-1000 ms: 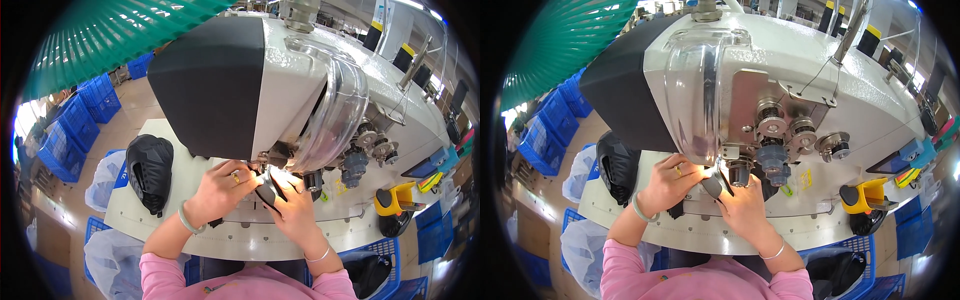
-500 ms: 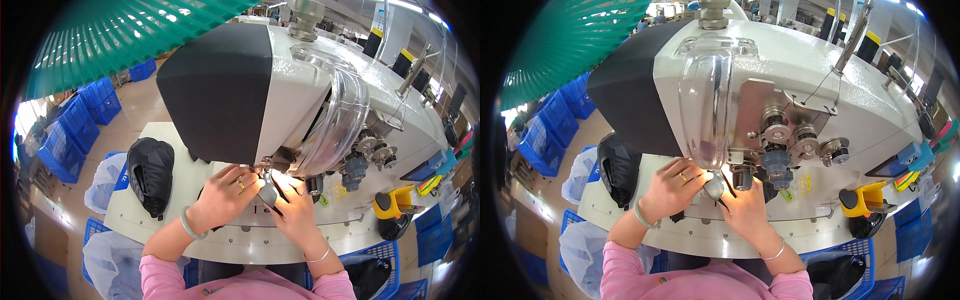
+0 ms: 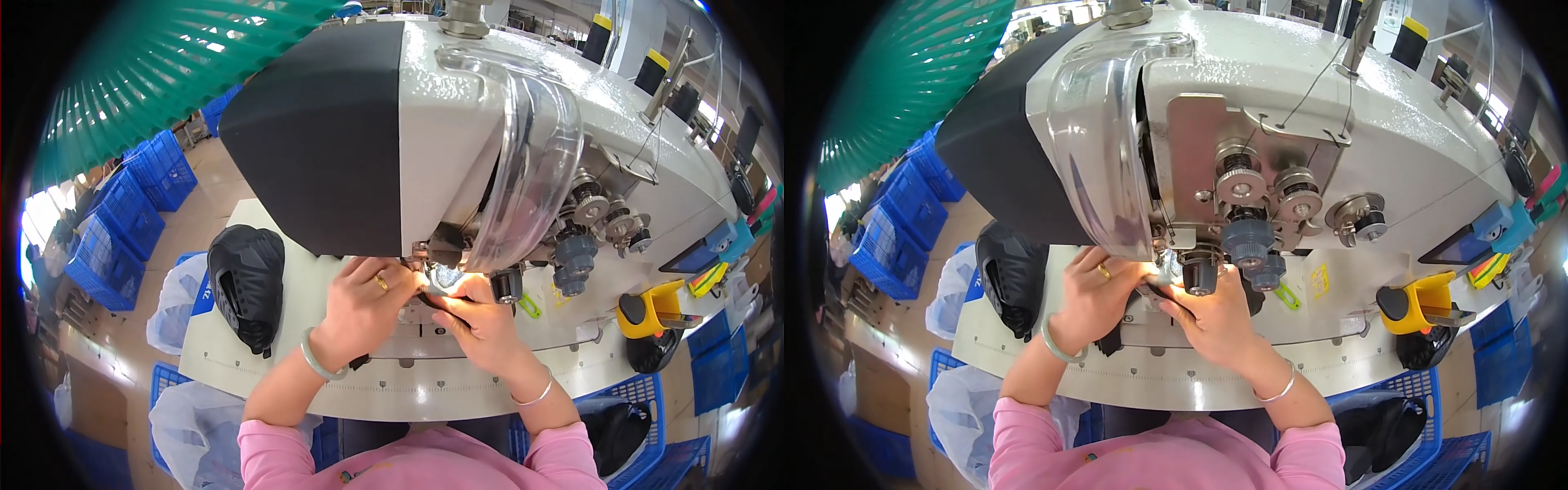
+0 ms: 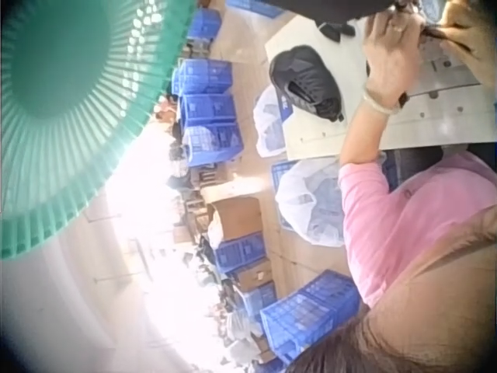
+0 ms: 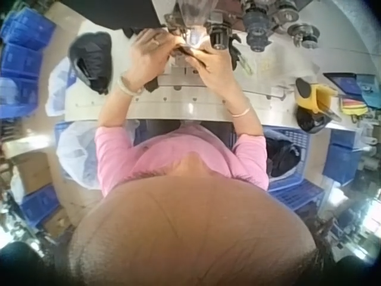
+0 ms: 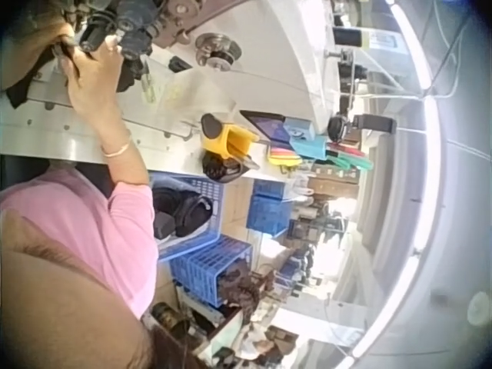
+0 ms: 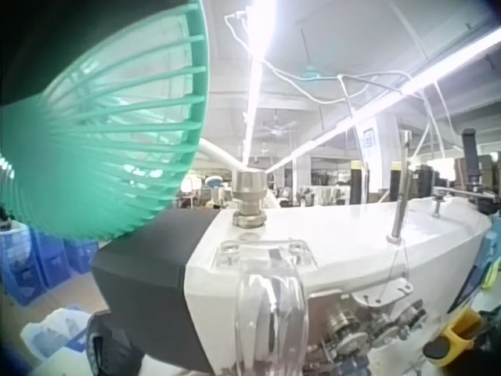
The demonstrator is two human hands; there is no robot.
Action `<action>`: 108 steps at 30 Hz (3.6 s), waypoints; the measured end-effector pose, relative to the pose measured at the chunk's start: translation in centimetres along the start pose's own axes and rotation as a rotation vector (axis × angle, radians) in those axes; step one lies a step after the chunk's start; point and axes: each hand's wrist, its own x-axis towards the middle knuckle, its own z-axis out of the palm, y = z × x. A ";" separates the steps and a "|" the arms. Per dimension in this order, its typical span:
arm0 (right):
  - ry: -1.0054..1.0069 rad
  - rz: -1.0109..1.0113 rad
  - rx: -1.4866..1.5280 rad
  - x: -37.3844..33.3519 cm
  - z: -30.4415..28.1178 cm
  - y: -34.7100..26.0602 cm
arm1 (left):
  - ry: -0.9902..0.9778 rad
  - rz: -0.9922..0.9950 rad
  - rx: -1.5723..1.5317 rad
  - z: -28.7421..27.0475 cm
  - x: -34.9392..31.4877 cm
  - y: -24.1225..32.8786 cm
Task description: Operating a post-bed industrial sewing machine to stitch together components of a shoe upper.
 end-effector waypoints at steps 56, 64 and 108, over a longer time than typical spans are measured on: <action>0.150 -0.258 -0.471 -1.1 1.8 -1.7 | -0.010 -0.138 0.034 0.1 -1.3 3.1; 0.182 -0.112 -0.393 -1.5 0.0 -0.1 | 0.051 -0.246 -0.101 0.1 -1.8 3.0; 0.035 0.049 -0.534 -1.2 1.8 -2.2 | 0.087 -0.117 -0.242 0.6 -2.2 0.7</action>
